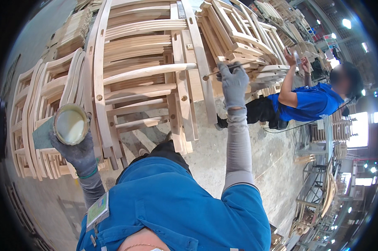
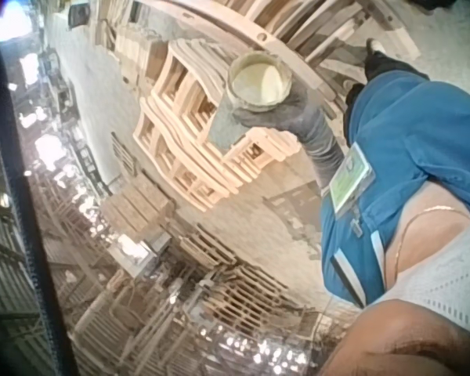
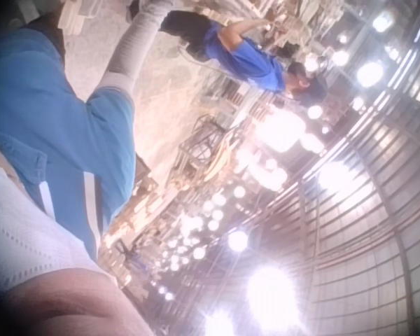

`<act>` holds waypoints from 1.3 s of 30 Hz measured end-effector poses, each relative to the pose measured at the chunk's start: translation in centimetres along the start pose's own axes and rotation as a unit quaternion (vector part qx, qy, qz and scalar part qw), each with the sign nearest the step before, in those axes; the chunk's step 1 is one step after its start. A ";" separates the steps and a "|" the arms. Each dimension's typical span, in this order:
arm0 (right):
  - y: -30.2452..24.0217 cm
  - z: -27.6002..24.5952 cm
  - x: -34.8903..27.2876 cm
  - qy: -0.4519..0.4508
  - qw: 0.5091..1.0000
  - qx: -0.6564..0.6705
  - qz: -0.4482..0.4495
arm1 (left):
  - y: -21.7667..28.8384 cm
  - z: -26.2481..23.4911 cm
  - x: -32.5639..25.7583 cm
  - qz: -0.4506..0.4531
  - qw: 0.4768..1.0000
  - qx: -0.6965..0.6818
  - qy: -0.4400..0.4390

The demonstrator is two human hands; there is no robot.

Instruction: The person applies a light-colored finish to wooden chair frames using a brush and a small container. They repeatedly dip the brush, coat the chair surfaces, and reposition the chairs to reach different areas.

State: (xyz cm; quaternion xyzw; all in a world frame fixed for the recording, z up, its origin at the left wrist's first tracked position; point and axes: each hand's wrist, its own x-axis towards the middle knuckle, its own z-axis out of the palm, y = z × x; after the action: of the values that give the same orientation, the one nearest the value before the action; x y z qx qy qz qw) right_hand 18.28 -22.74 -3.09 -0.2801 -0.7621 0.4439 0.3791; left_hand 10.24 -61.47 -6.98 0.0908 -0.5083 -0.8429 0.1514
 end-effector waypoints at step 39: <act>-12.7 11.9 -14.7 -0.297 0.860 0.416 0.007 | 0.6 2.4 0.5 0.245 0.952 -0.001 -0.181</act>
State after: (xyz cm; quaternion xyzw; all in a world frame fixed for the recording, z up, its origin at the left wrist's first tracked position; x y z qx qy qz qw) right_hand 15.49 -45.17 -0.39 0.0433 -0.5811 0.7844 0.2125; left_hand 9.15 -59.89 -5.36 -0.1908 -0.5332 -0.7826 0.2586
